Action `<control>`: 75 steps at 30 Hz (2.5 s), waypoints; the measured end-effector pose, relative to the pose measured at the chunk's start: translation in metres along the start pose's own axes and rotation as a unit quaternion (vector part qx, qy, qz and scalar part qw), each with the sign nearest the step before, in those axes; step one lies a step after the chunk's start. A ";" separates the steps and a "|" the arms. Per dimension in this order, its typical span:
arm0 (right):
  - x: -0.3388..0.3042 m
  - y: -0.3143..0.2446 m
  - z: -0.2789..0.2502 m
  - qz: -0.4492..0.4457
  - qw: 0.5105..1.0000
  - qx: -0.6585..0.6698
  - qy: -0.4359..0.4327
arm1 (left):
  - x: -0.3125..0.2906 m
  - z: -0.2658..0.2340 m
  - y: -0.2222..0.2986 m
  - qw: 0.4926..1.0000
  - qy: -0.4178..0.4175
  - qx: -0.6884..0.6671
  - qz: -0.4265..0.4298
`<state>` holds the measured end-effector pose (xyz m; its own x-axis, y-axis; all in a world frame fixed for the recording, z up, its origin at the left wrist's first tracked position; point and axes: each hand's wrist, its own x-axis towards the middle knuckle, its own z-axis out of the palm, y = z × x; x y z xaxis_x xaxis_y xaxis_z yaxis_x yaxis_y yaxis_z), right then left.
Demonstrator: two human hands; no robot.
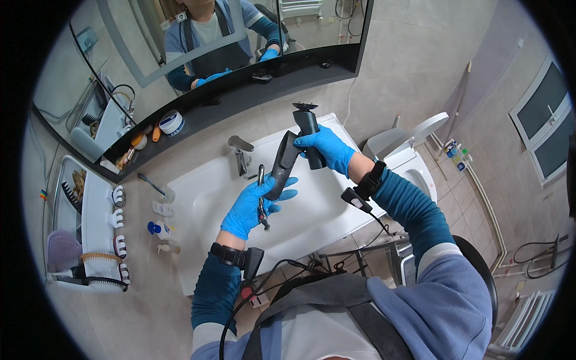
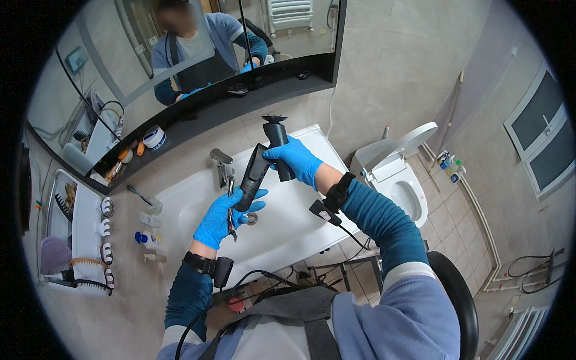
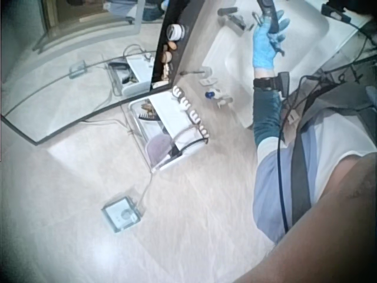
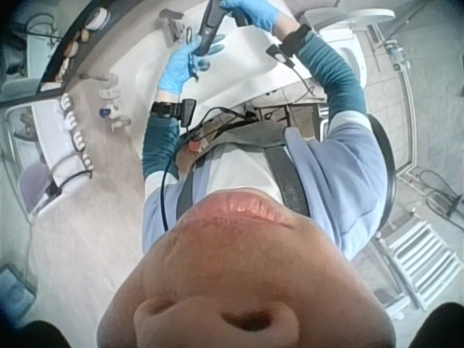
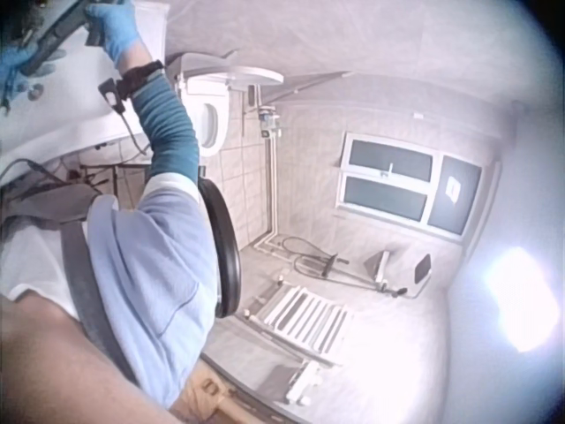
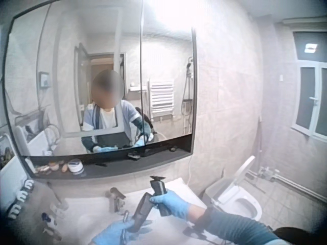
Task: The person assembles a white triangular shower shelf by attaching suction cups, then wipes the wall and the shelf with a paper towel. They mount the shelf to the tiled wall, wipe it again, and later handle a black handheld device near the sink.
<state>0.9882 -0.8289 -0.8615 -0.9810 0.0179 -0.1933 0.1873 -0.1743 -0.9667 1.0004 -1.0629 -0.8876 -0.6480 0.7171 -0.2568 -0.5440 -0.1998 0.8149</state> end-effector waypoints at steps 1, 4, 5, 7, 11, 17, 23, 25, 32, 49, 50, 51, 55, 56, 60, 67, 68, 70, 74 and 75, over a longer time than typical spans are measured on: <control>0.001 -0.003 -0.001 0.003 1.000 -0.016 0.016 | 0.000 -0.001 0.002 0.998 0.028 0.060 0.006; 0.010 -0.016 -0.014 -0.034 0.981 -0.190 -0.005 | 0.000 -0.002 0.005 0.999 0.026 0.036 0.024; 0.017 -0.022 -0.020 -0.074 0.967 -0.243 0.020 | -0.001 -0.002 0.005 0.999 0.020 0.033 0.039; 0.037 -0.043 -0.041 -0.129 0.948 -0.287 0.052 | -0.005 -0.002 0.007 0.998 0.047 0.018 0.047; 0.088 -0.081 -0.078 -0.360 0.755 -0.528 0.145 | -0.011 -0.004 0.010 0.995 0.061 0.005 0.076; 0.138 -0.105 -0.097 -0.320 0.573 -0.752 0.063 | -0.019 -0.009 0.010 0.994 0.082 0.025 0.064; 0.156 -0.109 -0.105 -0.204 0.679 -0.702 0.065 | -0.025 -0.017 0.009 0.993 0.091 0.009 0.072; 0.158 -0.107 -0.108 -0.192 0.672 -0.709 0.090 | -0.025 -0.018 0.009 0.992 0.100 0.003 0.079; 0.162 -0.086 -0.118 -0.249 0.644 -0.708 0.148 | -0.025 -0.020 0.008 0.992 0.107 -0.001 0.074; 0.137 -0.071 -0.100 -0.421 0.633 -0.611 0.220 | -0.017 -0.021 0.007 0.993 0.098 0.007 0.064; 0.131 -0.068 -0.089 -0.439 0.652 -0.584 0.200 | -0.018 -0.020 0.008 0.992 0.105 0.008 0.066; 0.117 -0.059 -0.079 -0.473 0.650 -0.571 0.168 | -0.018 -0.020 0.009 0.992 0.109 0.007 0.071; 0.068 -0.026 -0.027 -0.112 0.943 -0.303 -0.079 | -0.016 -0.018 0.013 0.990 0.120 0.021 0.073; 0.057 -0.021 -0.020 -0.053 0.949 -0.292 -0.110 | -0.015 -0.018 0.014 0.991 0.113 0.026 0.072; 0.041 -0.011 0.001 0.012 0.975 -0.152 -0.163 | -0.011 -0.017 0.020 0.991 0.102 0.066 0.063; 0.061 -0.017 -0.006 0.026 0.996 0.022 -0.079 | 0.011 -0.034 0.043 0.988 0.104 0.051 0.102; 0.066 -0.019 -0.007 0.017 0.995 0.057 -0.074 | 0.015 -0.038 0.049 0.988 0.095 0.038 0.112; 0.077 -0.027 -0.010 -0.032 0.995 0.065 -0.064 | 0.023 -0.044 0.060 0.981 0.109 0.041 0.158; 0.106 -0.043 -0.012 -0.034 0.982 0.183 0.022 | 0.033 -0.050 0.077 0.970 0.132 0.009 0.202; 0.112 -0.046 -0.013 -0.041 0.979 0.194 0.037 | 0.034 -0.049 0.079 0.965 0.147 -0.004 0.216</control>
<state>0.8701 -0.8063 -0.8414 -0.9830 0.1156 -0.1427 0.0605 -0.5298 -0.8460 0.9091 -1.0870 -0.8578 -0.9377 0.3459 -0.0321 -0.1935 -0.4435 0.8752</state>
